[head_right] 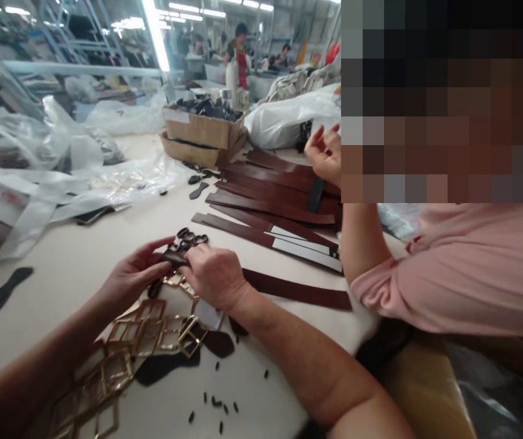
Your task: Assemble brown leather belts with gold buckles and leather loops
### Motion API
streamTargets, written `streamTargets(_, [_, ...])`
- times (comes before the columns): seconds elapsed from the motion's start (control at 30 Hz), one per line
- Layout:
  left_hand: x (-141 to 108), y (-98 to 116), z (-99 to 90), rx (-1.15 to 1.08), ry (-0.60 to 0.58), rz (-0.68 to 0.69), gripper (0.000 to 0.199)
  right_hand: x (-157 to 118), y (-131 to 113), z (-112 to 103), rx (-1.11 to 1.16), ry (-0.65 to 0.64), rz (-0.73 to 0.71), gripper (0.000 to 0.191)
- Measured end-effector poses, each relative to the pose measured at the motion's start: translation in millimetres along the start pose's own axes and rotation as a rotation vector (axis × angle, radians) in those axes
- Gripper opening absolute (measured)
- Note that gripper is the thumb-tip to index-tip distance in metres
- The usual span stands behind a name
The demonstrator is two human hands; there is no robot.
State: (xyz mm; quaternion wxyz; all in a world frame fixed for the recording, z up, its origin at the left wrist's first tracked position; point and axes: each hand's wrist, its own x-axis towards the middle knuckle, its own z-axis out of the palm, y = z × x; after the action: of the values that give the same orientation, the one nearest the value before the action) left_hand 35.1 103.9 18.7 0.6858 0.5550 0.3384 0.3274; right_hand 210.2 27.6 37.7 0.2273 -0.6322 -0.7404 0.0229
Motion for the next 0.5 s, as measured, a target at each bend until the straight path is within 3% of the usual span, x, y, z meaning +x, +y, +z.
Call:
streamTargets(0.2, [-3.0,4.6,0.6,0.439,0.009,0.35,0.019,-0.6,-1.7,5.3,-0.051,-0.007,-0.022,0.019])
streamTargets(0.5, [-4.4,9.6,-0.5,0.776,-0.078,0.62,0.012,-1.6,-4.2,6.4,-0.046,-0.032,-0.037,0.02])
